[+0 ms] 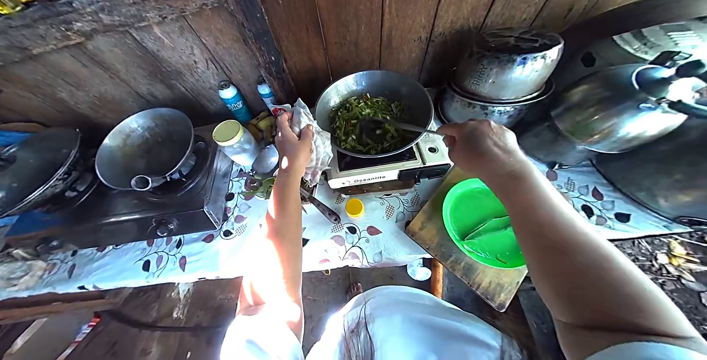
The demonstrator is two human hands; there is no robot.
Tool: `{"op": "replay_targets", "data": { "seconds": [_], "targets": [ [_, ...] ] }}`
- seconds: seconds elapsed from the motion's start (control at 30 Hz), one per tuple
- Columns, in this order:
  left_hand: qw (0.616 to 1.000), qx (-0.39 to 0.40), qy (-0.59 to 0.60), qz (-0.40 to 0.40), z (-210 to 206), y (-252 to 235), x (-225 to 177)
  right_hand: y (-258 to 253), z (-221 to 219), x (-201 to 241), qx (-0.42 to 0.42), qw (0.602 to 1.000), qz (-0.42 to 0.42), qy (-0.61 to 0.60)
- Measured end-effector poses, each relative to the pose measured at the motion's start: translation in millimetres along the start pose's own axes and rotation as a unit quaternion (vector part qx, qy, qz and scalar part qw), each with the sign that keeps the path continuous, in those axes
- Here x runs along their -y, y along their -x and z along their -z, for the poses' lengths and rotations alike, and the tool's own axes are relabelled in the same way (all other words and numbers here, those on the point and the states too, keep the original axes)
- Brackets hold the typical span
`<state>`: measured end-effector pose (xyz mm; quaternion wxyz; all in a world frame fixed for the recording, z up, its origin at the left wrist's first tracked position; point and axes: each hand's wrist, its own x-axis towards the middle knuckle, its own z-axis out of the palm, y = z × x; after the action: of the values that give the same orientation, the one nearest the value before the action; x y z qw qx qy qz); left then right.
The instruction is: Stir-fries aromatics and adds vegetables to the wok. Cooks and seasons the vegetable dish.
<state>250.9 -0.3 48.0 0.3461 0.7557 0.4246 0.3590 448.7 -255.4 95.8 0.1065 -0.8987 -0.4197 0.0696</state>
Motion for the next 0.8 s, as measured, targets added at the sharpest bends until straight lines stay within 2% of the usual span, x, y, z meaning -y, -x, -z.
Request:
{"op": "replay_targets", "data": {
  "seconds": [0.1,0.17,0.27,0.4,0.5,0.67,0.8],
  "targets": [
    [1.000,-0.002,0.005,0.008,0,-1,0,-19,-3,-2,-0.042,0.998,-0.011,-0.044],
    [1.000,-0.005,0.004,0.010,-1,0,0,-29,-11,1,-0.022,0.999,-0.011,-0.048],
    [1.000,-0.006,-0.001,0.009,-1,-1,0,-27,-12,4,0.018,1.000,0.012,0.016],
    [1.000,-0.007,-0.013,0.013,-1,-1,0,-11,14,-6,-0.027,0.997,0.042,0.054],
    [1.000,-0.012,-0.012,0.008,-2,-1,1,-13,14,-1,-0.055,0.997,0.041,0.019],
    [1.000,-0.006,-0.015,0.006,-1,-1,-1,-16,-9,9,0.015,0.999,0.039,0.017],
    [1.000,-0.012,-0.024,-0.002,-2,-2,3,-29,-3,-4,-0.044,0.998,0.005,-0.035]
  ]
}}
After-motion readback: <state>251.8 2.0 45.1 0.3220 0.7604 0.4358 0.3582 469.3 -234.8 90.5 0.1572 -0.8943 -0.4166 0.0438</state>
